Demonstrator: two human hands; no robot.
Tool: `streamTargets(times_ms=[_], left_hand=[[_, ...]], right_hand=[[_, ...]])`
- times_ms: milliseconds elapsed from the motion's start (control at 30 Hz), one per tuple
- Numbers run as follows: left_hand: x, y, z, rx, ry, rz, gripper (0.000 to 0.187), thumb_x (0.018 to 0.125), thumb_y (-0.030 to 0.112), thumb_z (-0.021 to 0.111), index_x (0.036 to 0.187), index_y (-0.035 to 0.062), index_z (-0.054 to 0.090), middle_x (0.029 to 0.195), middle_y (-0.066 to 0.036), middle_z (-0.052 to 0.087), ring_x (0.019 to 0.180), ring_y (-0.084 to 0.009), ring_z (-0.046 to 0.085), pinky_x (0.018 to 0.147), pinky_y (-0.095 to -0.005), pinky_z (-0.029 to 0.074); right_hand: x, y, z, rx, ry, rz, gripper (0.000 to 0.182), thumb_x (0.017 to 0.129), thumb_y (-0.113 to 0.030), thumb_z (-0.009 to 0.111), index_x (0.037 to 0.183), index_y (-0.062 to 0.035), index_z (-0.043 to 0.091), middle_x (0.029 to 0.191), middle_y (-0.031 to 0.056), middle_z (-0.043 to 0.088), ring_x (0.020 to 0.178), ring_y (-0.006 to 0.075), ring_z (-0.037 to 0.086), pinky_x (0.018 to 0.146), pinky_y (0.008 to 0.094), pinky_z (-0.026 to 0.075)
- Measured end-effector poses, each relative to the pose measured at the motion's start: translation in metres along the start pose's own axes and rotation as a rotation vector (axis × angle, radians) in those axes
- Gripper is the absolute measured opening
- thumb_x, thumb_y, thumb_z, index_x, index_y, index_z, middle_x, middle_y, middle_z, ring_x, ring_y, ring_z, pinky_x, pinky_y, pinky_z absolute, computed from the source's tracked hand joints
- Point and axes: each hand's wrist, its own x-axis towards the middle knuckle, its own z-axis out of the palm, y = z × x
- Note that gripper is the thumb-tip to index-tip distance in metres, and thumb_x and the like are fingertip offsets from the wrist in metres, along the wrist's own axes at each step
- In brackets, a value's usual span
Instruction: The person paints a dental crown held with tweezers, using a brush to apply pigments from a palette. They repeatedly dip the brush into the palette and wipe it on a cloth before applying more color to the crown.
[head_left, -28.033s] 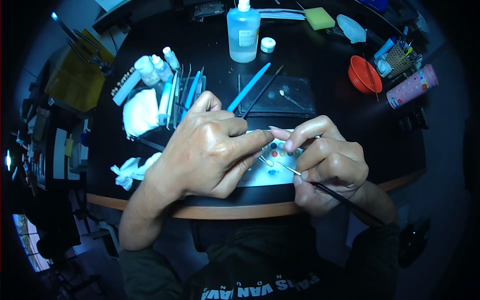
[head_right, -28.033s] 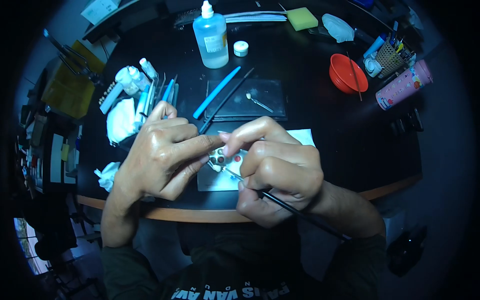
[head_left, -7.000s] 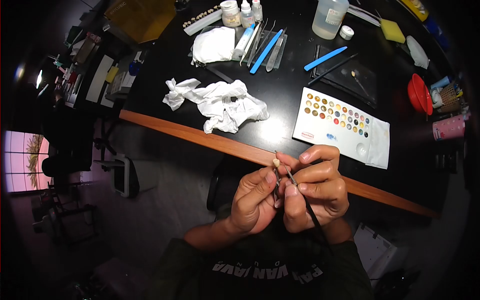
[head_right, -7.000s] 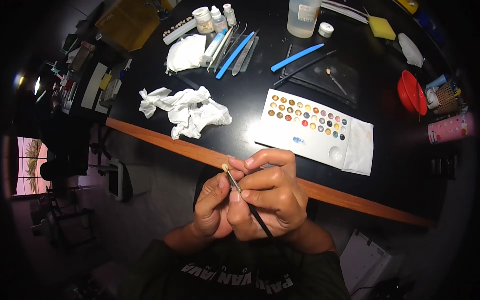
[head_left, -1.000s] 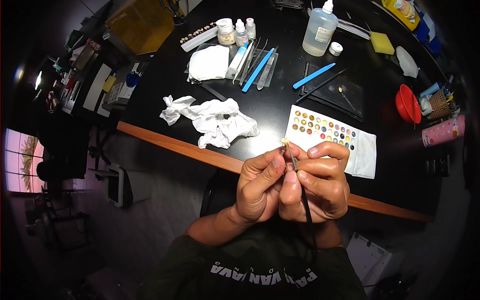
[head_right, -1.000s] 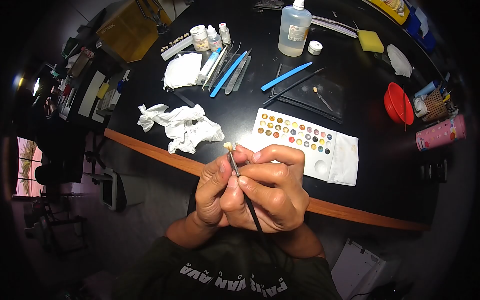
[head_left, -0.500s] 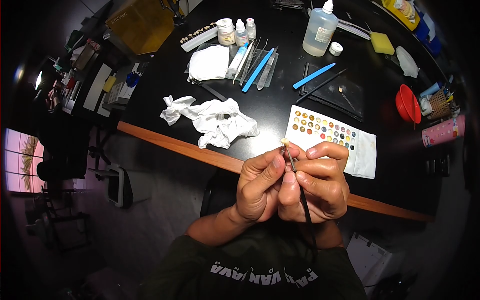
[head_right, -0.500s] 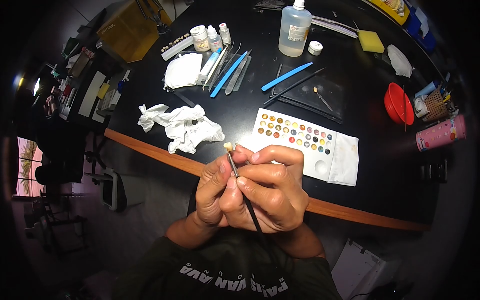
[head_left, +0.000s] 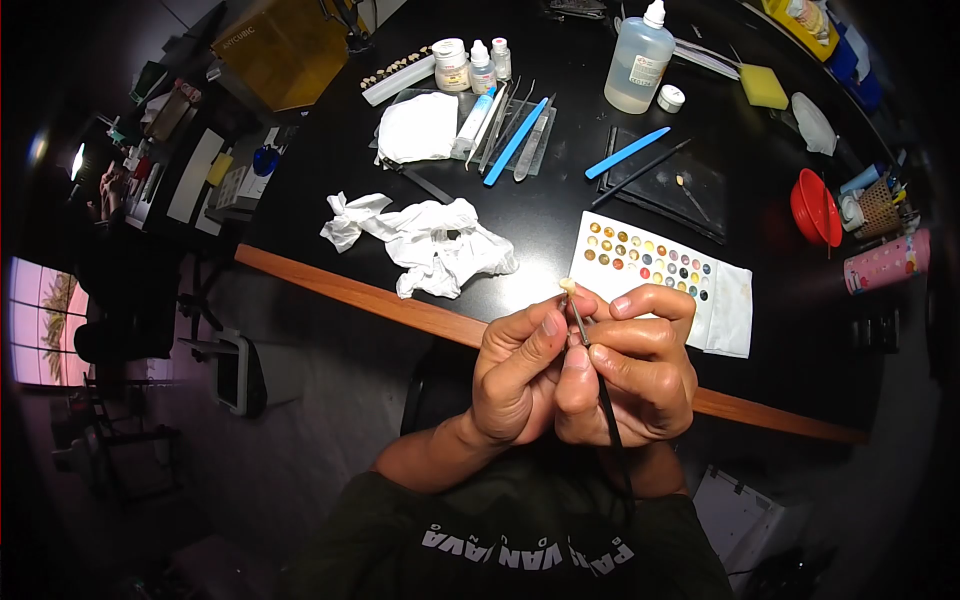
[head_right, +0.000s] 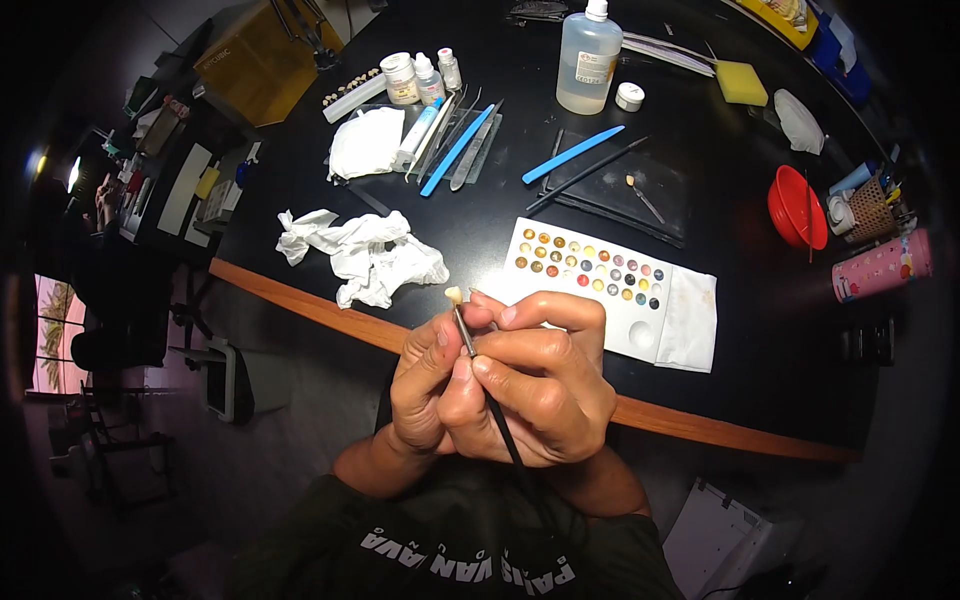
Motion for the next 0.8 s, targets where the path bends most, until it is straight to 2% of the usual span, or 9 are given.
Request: streamTargets(times_ms=[367,667,800], left_hand=[[0.0006,-0.0010,0.0027,-0.001,0.009,0.014,0.030,0.112,0.013,0.052,0.133,-0.0045,0.066,0.125,-0.017,0.069,0.111,-0.0168,0.066,0.101,-0.0298,0.051],[0.0003,0.0007,0.0036,0.006,0.019,0.003,0.031,0.112,0.013,0.052,0.132,-0.0057,0.065,0.124,-0.017,0.070,0.109,-0.0155,0.066,0.100,-0.0288,0.052],[0.0002,0.0009,0.0062,0.023,0.042,0.007,0.031,0.112,0.013,0.052,0.131,-0.0069,0.064,0.123,-0.017,0.070,0.109,-0.0151,0.066,0.101,-0.0287,0.051]], right_hand=[[0.0014,-0.0023,0.0008,0.013,0.000,0.008,0.026,0.075,0.006,0.076,0.095,-0.0050,0.063,0.086,0.0084,0.069,0.094,0.0270,0.061,0.078,0.0386,0.069],[0.0000,-0.0001,0.0001,0.005,-0.001,0.007,0.028,0.076,0.005,0.079,0.096,-0.0068,0.065,0.086,0.0062,0.070,0.095,0.0261,0.061,0.077,0.0340,0.064],[0.0008,-0.0009,0.0015,0.004,0.004,0.009,0.028,0.076,0.005,0.079,0.096,-0.0066,0.065,0.086,0.0063,0.070,0.095,0.0262,0.061,0.077,0.0346,0.064]])
